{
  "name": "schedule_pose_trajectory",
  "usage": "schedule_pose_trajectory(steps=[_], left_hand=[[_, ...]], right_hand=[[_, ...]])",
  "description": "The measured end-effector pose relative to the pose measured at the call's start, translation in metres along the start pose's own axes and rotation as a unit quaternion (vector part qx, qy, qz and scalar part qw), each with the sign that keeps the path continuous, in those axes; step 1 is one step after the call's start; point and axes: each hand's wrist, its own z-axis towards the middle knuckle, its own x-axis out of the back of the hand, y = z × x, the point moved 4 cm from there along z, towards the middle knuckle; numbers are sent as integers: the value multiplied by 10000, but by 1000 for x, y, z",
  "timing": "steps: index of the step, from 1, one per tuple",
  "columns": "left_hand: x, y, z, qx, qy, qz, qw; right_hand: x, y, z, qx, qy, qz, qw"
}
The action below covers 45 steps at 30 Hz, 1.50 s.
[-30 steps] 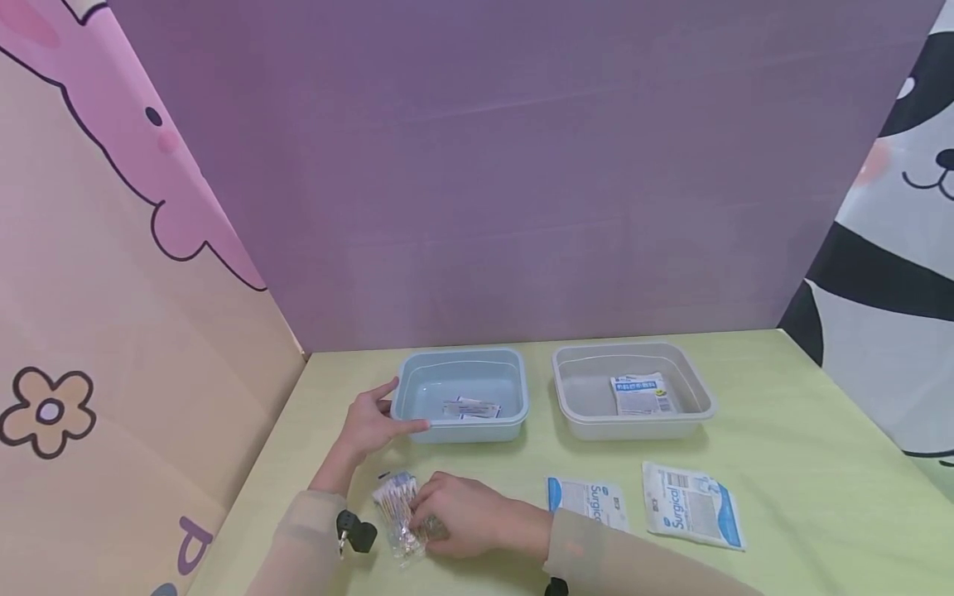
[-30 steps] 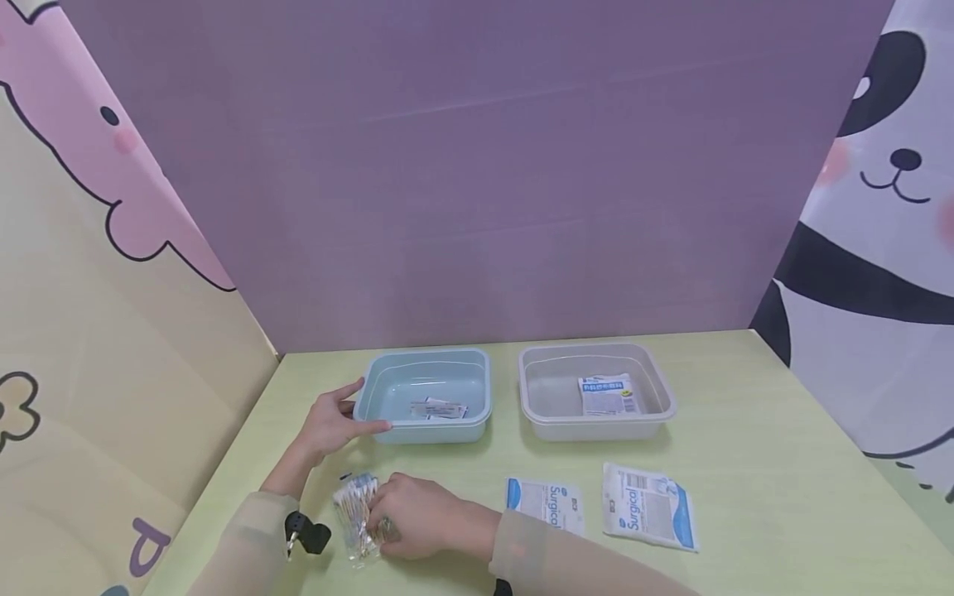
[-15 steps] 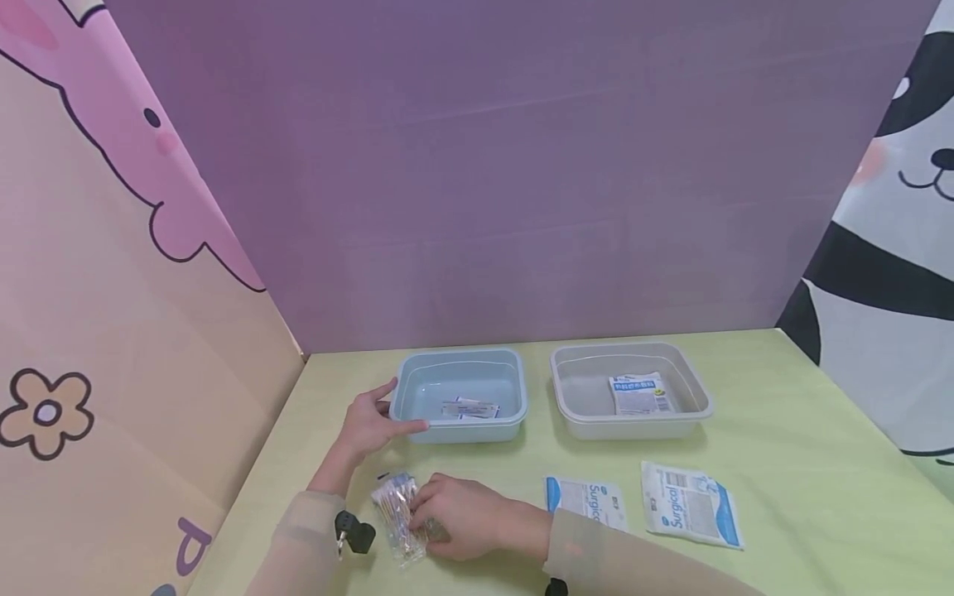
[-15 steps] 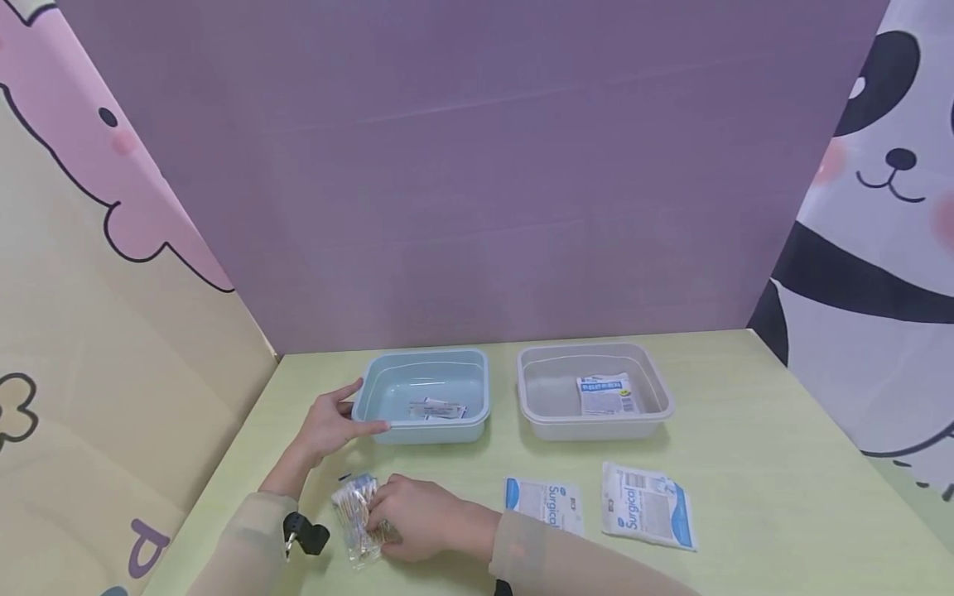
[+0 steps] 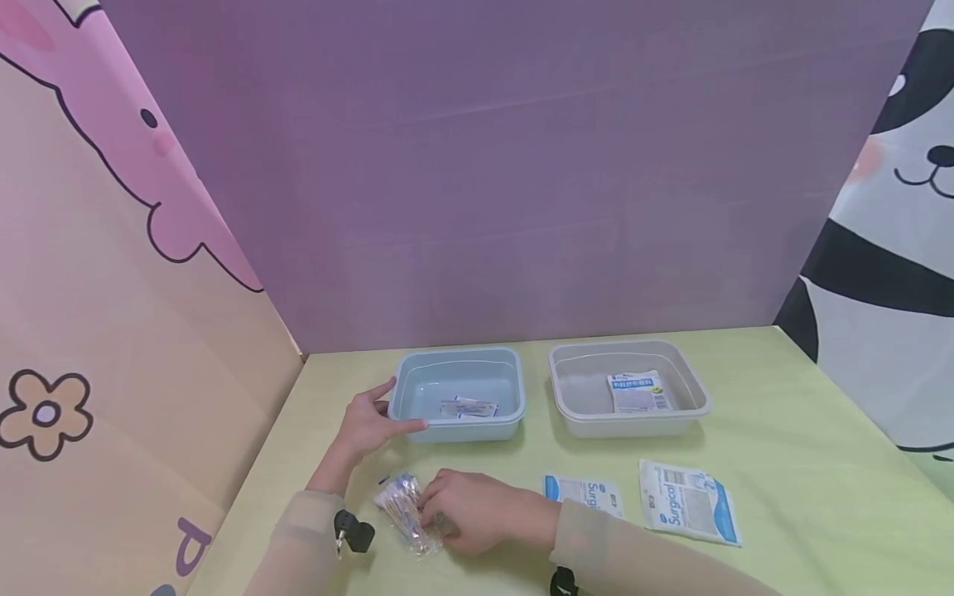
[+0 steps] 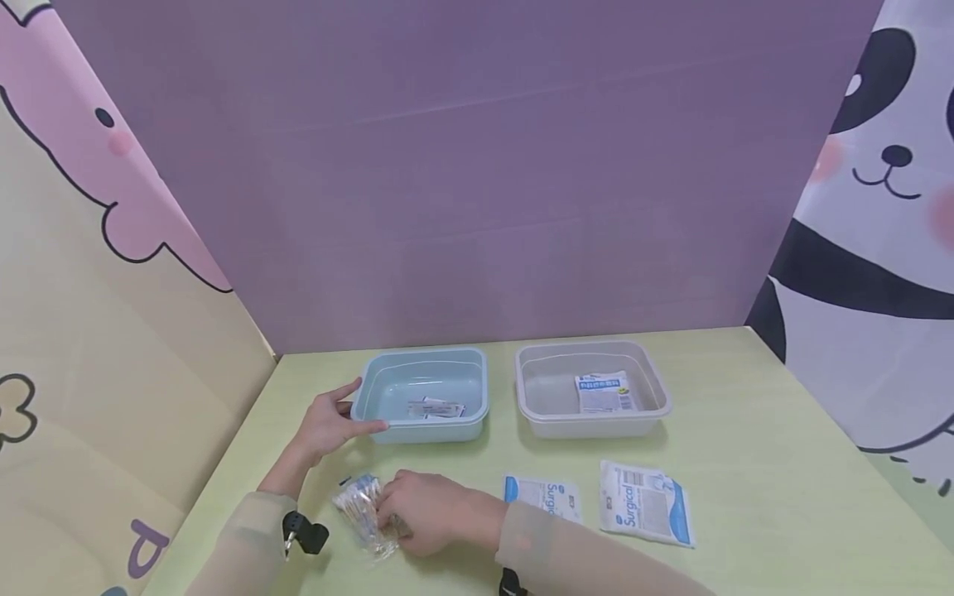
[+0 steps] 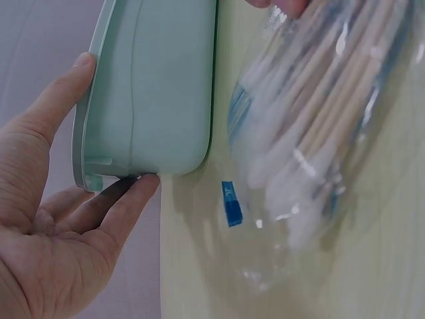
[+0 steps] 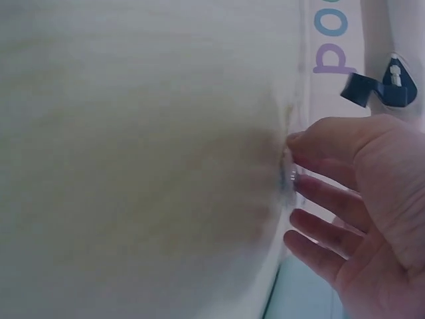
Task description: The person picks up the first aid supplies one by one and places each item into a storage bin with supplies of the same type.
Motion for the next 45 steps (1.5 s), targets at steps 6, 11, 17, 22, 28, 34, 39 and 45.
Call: schedule_pose_trajectory(steps=[6,11,17,22,28,34,39,45], left_hand=[[2,0,1,-2,35,0,10000],[1,0,1,-7,19,8,10000],[0,0,1,11,28,66,10000],[-1,1,1,21,8,77,10000],[-1,1,0,23,-11,-4,10000],[0,0,0,31,-15,66,10000],[-1,0,1,46,5,100,9999],[-2,-1,1,77,22,67,9999]], right_hand=[[7,0,4,-99,53,54,9999],[9,-7,11,-310,434,124,9985],[4,-16,15,-447,304,-146,9984],[1,-17,14,-592,199,-115,9980],[0,-13,10,-868,15,-83,9962],[-1,-9,9,-1015,-75,37,9948],[-1,-6,9,-1172,58,211,9929],[4,-1,9,-1187,211,157,9926]])
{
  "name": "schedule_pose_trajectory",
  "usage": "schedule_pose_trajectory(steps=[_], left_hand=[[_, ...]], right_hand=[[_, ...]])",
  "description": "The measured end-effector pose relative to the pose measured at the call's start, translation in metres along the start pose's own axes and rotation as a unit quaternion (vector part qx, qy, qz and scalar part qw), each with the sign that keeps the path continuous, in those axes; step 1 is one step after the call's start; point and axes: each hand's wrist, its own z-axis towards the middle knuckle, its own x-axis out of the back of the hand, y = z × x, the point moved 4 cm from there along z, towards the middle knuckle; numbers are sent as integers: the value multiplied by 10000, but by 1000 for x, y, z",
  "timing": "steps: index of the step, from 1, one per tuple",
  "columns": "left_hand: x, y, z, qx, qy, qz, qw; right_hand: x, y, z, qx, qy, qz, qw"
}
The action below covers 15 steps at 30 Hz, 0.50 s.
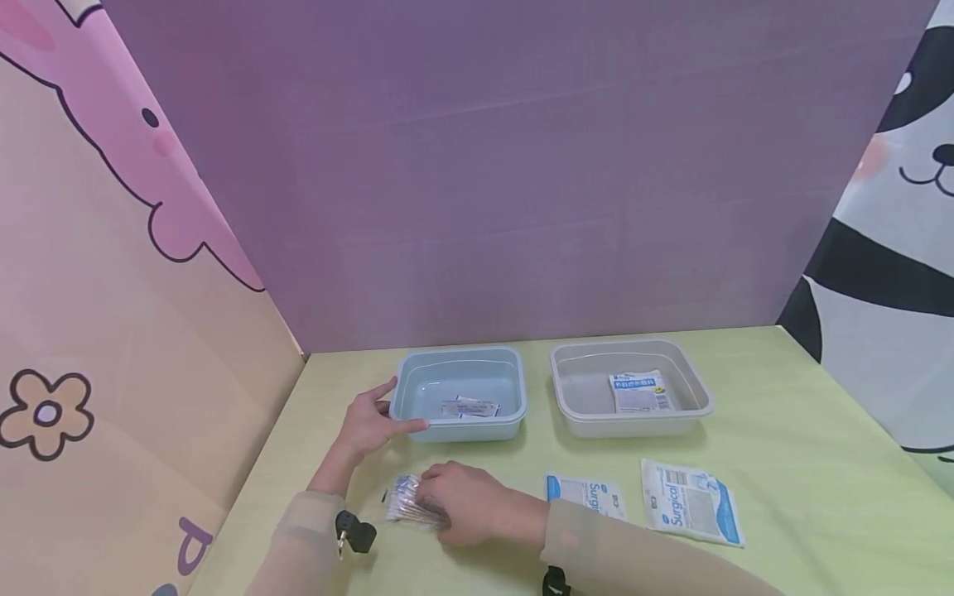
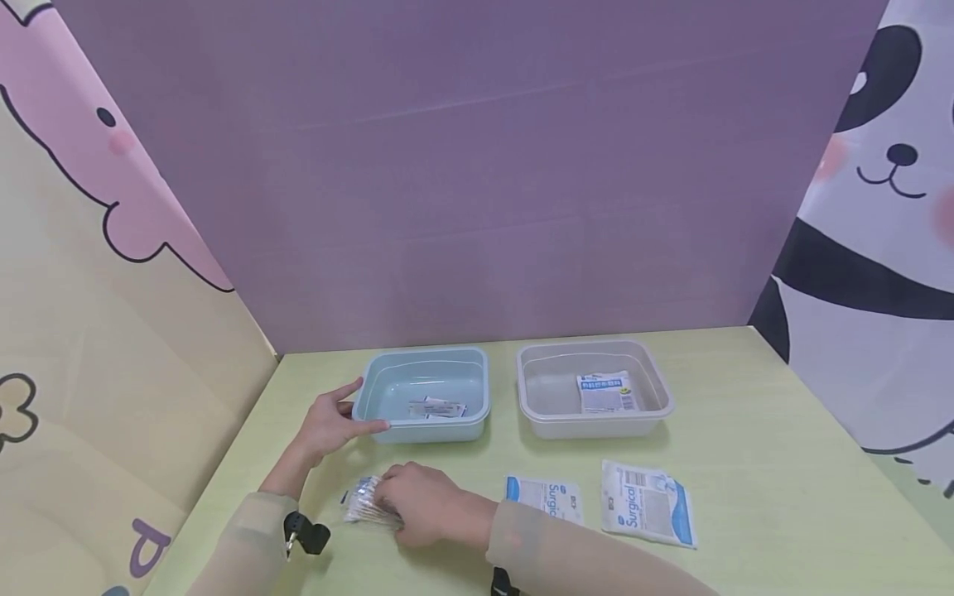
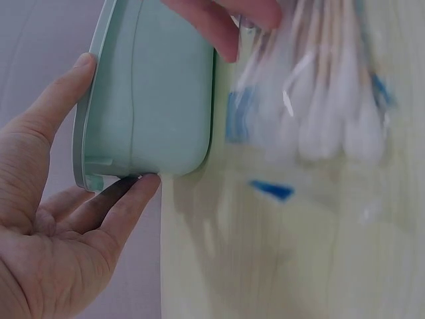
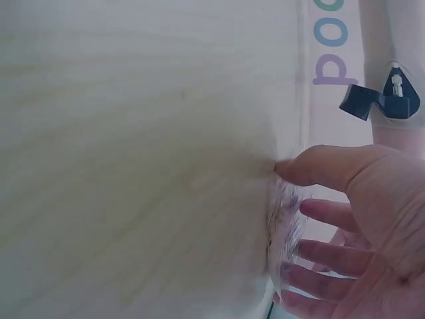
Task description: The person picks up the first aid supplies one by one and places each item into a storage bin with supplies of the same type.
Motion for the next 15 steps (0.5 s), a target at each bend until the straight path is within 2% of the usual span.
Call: schedule_pose_trajectory(steps=[8,15], left_hand=[[1,0,0,-15,11,-29,10000],[1,0,1,-13,3,-42,10000]], right_hand=[[5,5,-3,-187,53,40,9998],[2,8,-6,-120,-39,165,9998]])
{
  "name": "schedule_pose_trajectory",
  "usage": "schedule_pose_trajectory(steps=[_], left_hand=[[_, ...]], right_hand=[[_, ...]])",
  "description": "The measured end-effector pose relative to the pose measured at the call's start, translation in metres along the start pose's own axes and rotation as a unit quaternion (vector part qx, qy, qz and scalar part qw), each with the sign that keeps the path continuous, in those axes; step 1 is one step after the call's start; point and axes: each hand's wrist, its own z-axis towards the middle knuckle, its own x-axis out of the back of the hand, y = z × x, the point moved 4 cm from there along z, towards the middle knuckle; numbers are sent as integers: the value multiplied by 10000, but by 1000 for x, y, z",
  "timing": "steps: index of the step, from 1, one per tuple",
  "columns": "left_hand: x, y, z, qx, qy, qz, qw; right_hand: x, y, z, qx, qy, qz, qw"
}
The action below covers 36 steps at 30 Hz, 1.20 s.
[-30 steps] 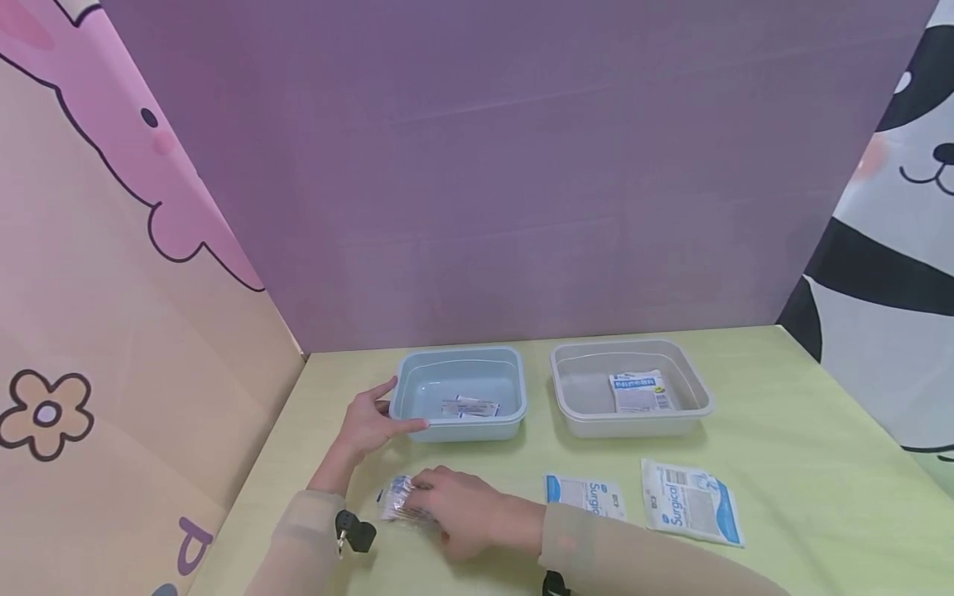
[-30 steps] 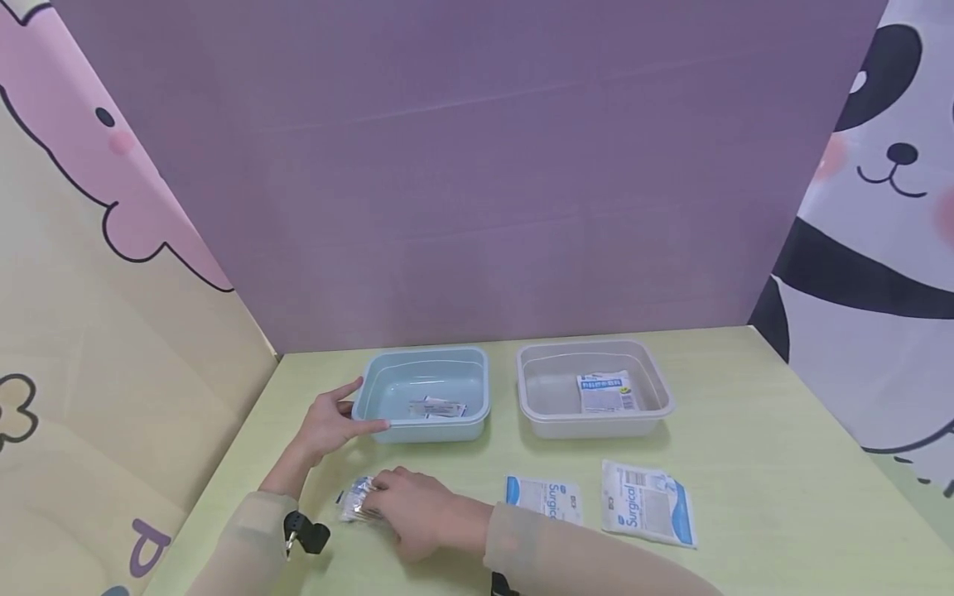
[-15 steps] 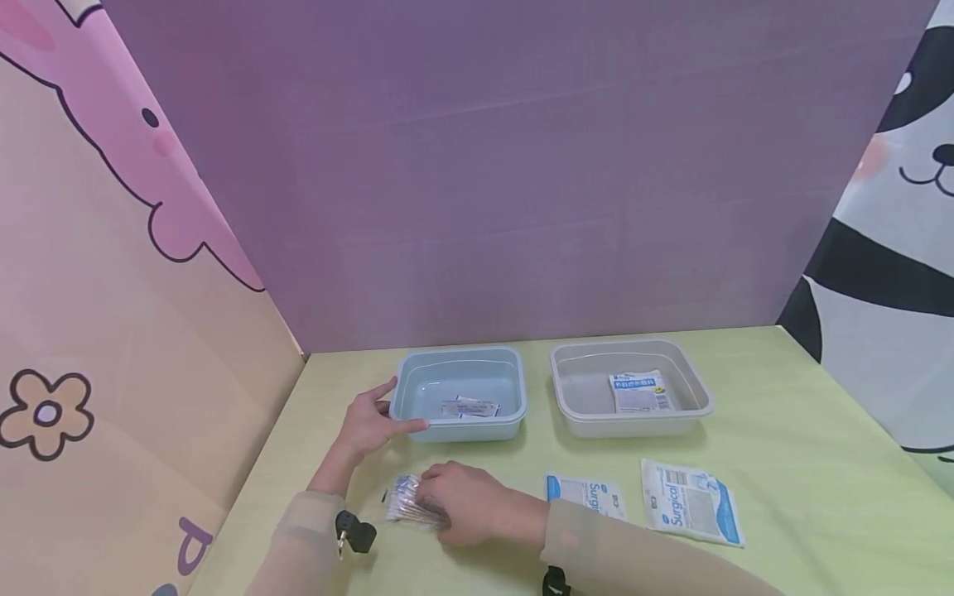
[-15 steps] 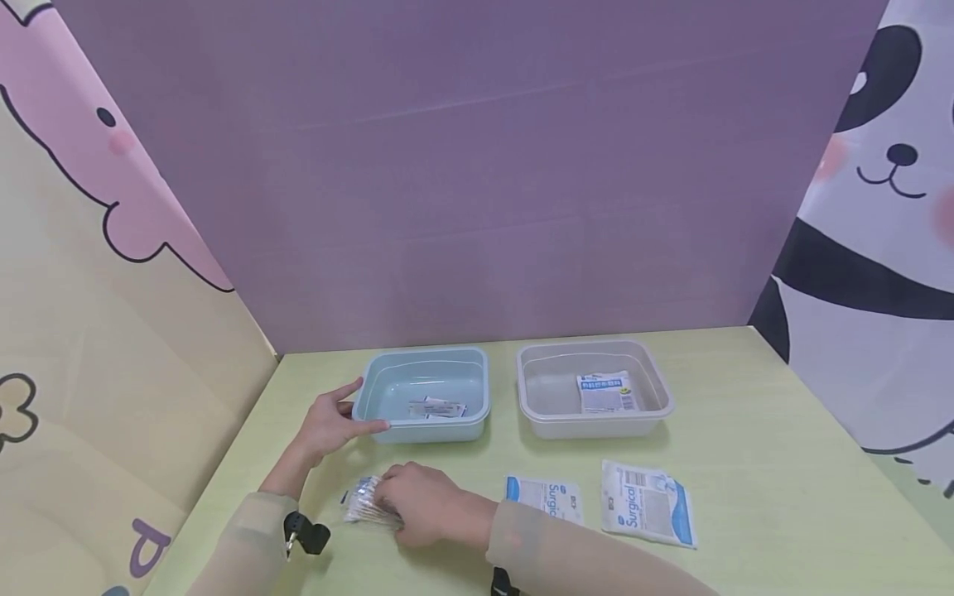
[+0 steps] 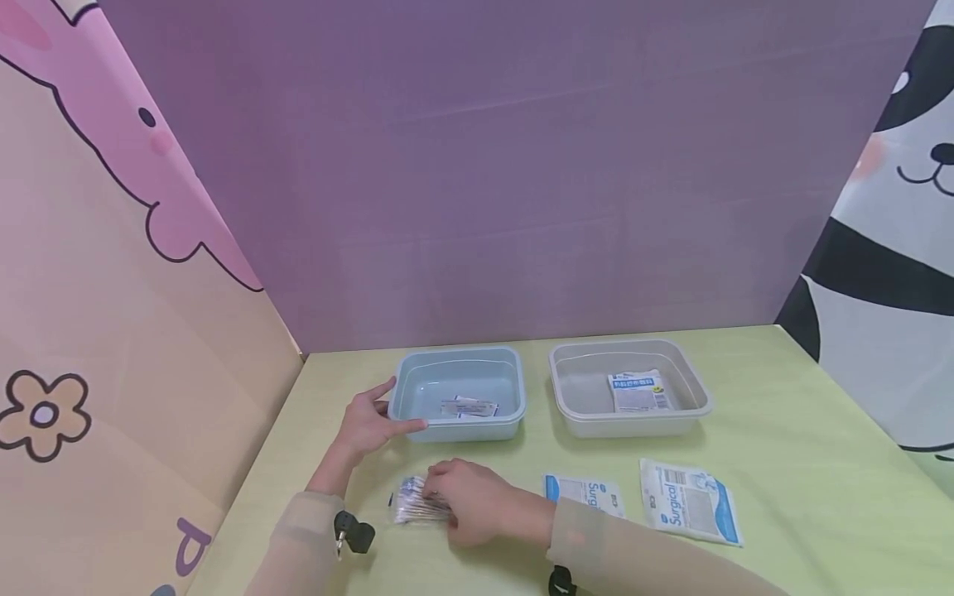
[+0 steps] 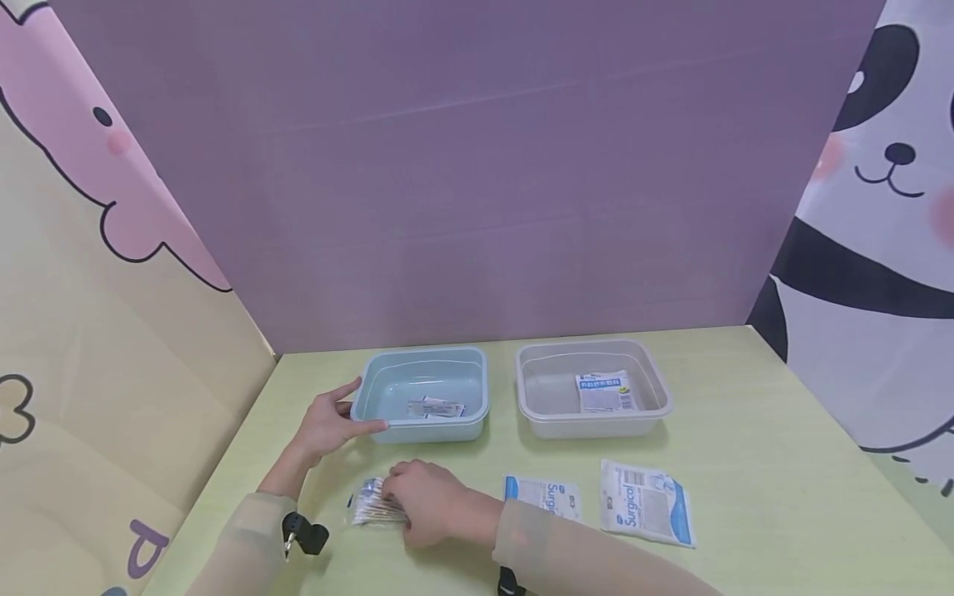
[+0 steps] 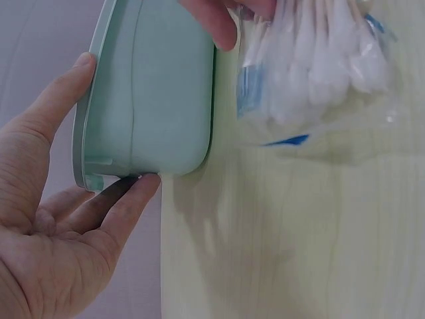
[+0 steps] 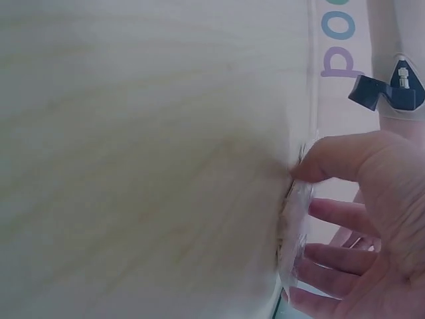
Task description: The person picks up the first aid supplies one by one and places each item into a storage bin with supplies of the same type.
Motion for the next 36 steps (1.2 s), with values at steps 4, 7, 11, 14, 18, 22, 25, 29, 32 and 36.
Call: schedule_pose_trajectory(steps=[4,7,11,14,18,22,25,29,32,36], left_hand=[[0,-1,-1,0,-7,19,10000],[-1,-2,-2,9,-18,20,10000],[-2,-3,-2,51,-27,-10,10000],[-2,-3,-3,51,-48,-42,10000],[-2,-2,-5,33,-60,-45,10000],[-1,-2,-6,69,-39,-15,10000],[0,0,-3,106,-11,81,9999],[1,7,3,5,7,160,9999],[1,8,6,-35,-66,123,9999],[2,2,2,92,-108,122,9998]], right_hand=[[-2,1,0,-66,66,135,9999],[-3,0,1,-104,129,29,9999],[-5,-1,1,-97,98,-203,9997],[-6,-2,0,-84,7,-222,9997],[-6,0,-2,-141,-69,-96,9998],[-4,4,-3,-144,-47,136,9998],[0,8,-3,-93,27,294,9995],[10,17,-4,-87,242,318,9992],[16,22,-6,-72,393,252,9989],[22,23,-10,14,458,356,9983]])
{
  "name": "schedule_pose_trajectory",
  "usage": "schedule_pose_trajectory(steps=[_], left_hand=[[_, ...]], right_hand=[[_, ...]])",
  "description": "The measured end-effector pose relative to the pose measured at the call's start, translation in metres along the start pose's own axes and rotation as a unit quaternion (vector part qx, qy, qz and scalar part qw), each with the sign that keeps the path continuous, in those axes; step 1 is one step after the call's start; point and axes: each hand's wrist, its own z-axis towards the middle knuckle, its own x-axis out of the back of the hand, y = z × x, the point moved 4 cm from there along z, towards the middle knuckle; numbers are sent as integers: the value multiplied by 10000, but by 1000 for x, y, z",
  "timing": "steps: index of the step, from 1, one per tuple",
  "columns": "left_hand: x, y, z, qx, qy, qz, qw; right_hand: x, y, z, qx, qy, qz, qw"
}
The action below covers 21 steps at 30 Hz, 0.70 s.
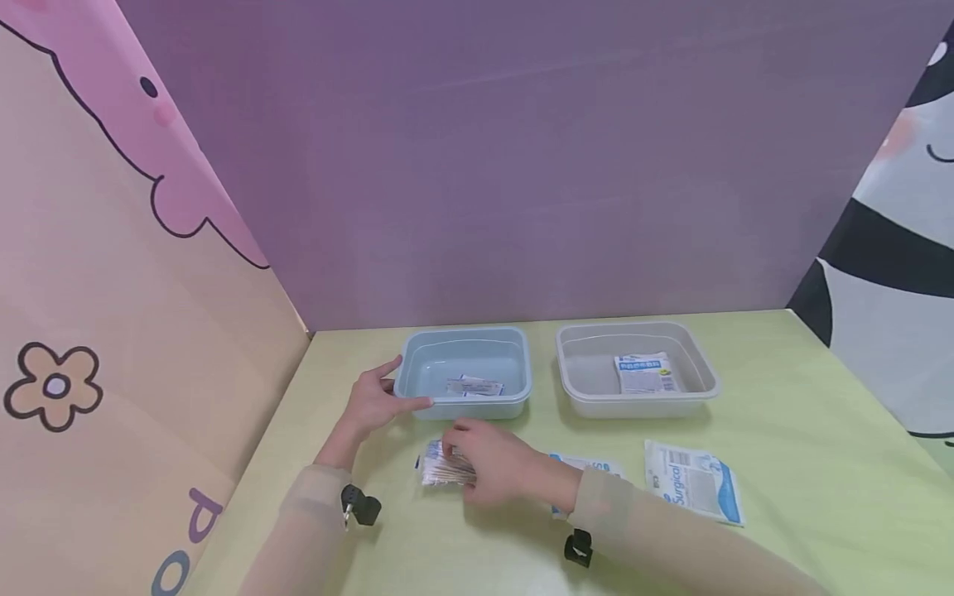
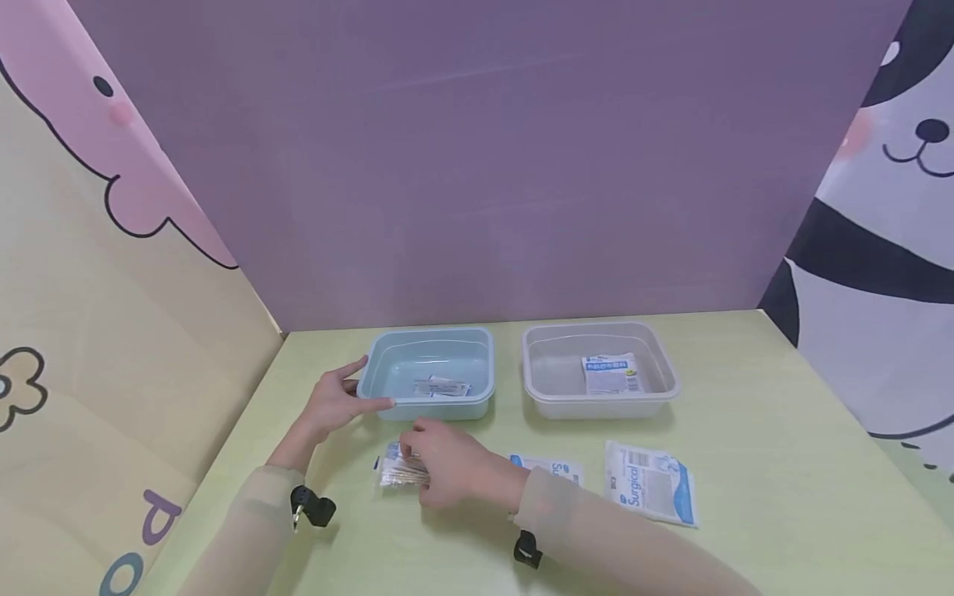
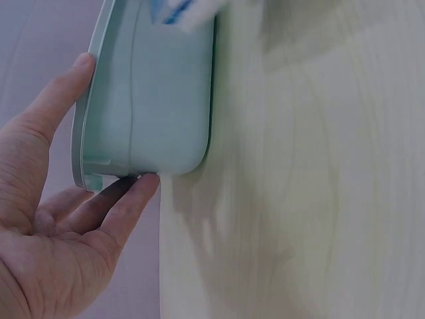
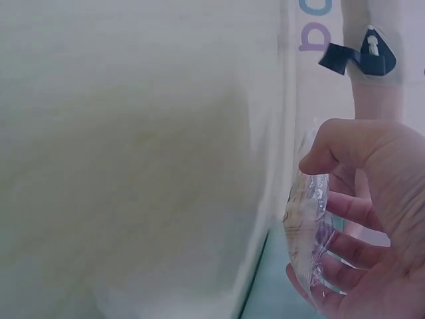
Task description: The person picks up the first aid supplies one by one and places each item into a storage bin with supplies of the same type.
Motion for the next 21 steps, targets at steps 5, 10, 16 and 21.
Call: schedule_pose_trajectory(steps=[5,10,16,21], left_hand=[[-1,0,-1,29,55,82,9999],[0,2,-1,18,51,68,10000],[-1,1,0,3,20,-3,10000],[-1,0,-1,-22,27,-45,10000]], right_hand=[[9,4,-4,1,83,34,10000],[13,8,-5,5,187,-148,9997],[20,9,-8,21,267,-159,9995],[29,10,-11,95,297,-260,9992]])
